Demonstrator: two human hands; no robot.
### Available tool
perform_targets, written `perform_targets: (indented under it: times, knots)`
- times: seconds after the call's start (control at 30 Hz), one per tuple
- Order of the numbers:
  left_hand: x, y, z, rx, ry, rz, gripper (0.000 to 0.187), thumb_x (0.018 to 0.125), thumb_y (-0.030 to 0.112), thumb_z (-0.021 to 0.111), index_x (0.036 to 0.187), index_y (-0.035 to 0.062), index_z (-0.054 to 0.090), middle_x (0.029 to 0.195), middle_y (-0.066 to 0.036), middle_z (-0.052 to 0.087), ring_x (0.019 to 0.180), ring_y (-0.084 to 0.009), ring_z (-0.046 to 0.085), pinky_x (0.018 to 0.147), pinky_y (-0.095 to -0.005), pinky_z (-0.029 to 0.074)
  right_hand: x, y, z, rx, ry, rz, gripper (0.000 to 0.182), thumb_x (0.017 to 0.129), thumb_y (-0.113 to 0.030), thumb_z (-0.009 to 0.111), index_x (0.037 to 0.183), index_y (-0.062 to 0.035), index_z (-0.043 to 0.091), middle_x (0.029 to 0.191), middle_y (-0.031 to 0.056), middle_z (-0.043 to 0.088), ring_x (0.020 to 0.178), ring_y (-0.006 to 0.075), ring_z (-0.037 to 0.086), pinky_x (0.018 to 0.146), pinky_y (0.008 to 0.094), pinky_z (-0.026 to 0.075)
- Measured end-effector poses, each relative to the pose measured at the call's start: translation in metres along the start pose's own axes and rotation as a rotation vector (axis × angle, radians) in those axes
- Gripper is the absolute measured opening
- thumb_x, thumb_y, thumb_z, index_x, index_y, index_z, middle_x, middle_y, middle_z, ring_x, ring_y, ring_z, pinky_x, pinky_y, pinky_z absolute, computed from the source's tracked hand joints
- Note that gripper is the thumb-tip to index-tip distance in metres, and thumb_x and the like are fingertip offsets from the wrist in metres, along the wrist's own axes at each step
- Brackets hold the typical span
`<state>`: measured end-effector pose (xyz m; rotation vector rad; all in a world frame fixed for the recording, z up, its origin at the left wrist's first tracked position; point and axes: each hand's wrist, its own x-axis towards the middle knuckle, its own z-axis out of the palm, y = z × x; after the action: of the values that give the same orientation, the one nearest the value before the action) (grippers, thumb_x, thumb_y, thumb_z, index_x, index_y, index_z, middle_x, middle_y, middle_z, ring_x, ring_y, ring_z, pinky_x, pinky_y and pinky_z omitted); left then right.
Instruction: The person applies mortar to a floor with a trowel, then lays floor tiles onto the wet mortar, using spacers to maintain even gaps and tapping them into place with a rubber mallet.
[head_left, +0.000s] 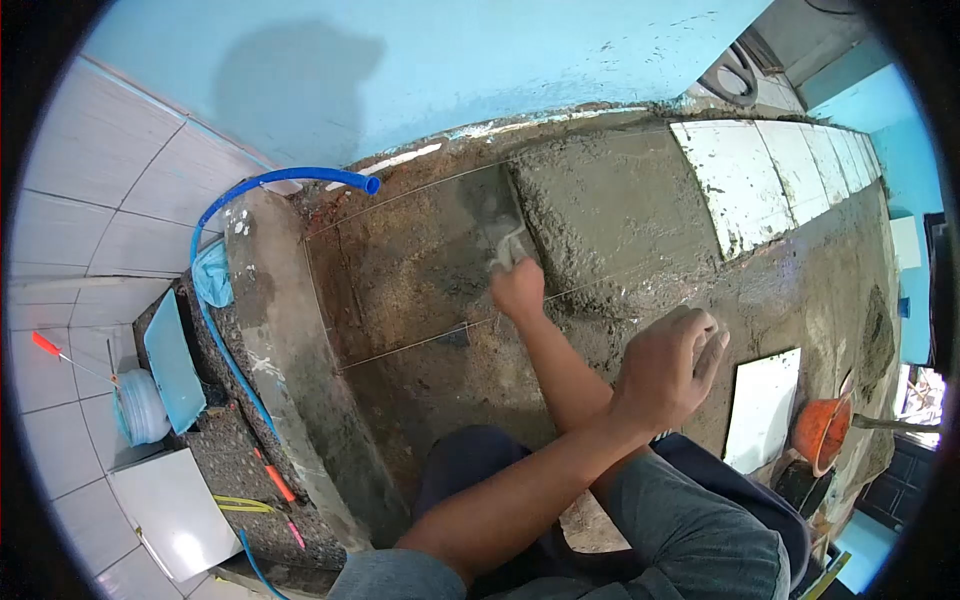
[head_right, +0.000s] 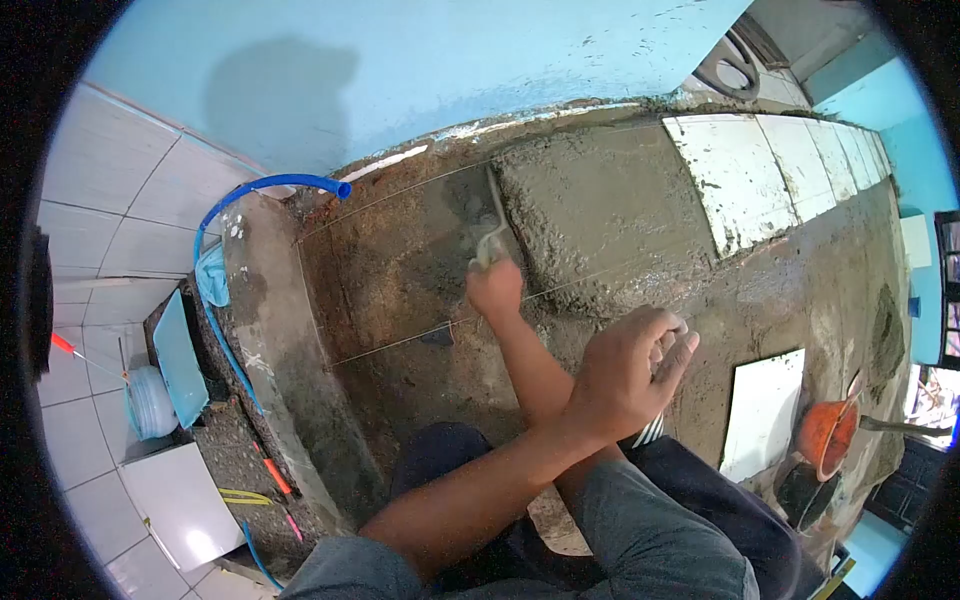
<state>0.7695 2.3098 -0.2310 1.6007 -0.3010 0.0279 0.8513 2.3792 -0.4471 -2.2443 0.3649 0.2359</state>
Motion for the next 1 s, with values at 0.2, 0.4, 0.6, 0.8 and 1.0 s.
perform_targets:
  times: [0.2,0.4,0.6,0.8,1.0]
  knots:
    - [-0.001,0.000,-0.006,0.040,0.011,-0.018,0.020,0.098,0.021,0.065,0.095,0.0018,0.061,0.080,-0.013,0.060,0.067,-0.0273,0.062,0.061,-0.0388,0.049,0.011,-0.008,-0.003,0.273,0.135,0.115,0.051,0.086,-0.023,0.069,0.131,0.0014,0.063,0.112,0.0286,0.069,0.110,0.0428,0.066,0.092,0.0468,0.052]
    - [-0.005,0.001,-0.003,0.059,0.030,0.025,0.021,0.097,0.022,0.066,0.094,0.0023,0.060,0.080,-0.014,0.060,0.067,-0.0295,0.062,0.061,-0.0410,0.049,-0.010,-0.025,-0.003,0.129,0.011,0.144,0.054,0.087,-0.019,0.068,0.137,0.0004,0.059,0.117,0.0254,0.070,0.110,0.0397,0.068,0.092,0.0436,0.052]
    - [-0.004,0.002,0.006,0.066,-0.030,-0.024,0.023,0.097,0.024,0.067,0.092,0.0019,0.060,0.080,-0.014,0.060,0.066,-0.0295,0.063,0.061,-0.0413,0.049,0.009,-0.004,-0.014,0.289,-0.034,0.090,0.056,0.085,-0.018,0.069,0.137,0.0023,0.059,0.116,0.0258,0.071,0.108,0.0391,0.069,0.091,0.0431,0.052]
    - [-0.008,0.004,0.003,0.068,-0.027,-0.029,0.025,0.097,0.025,0.067,0.091,0.0018,0.061,0.079,-0.015,0.060,0.066,-0.0293,0.063,0.061,-0.0417,0.049,0.031,0.024,-0.004,0.244,0.201,-0.037,0.052,0.088,-0.012,0.069,0.136,0.0051,0.059,0.108,0.0187,0.073,0.093,0.0240,0.070,0.083,0.0367,0.054]
    - [-0.006,0.001,-0.004,0.097,-0.014,-0.028,0.026,0.097,0.027,0.067,0.092,0.0010,0.063,0.079,-0.014,0.062,0.065,-0.0290,0.063,0.060,-0.0417,0.050,-0.026,0.018,-0.015,0.319,-0.064,0.127,0.051,0.088,-0.010,0.069,0.136,0.0059,0.059,0.123,0.0239,0.069,0.113,0.0278,0.068,0.095,0.0348,0.050]
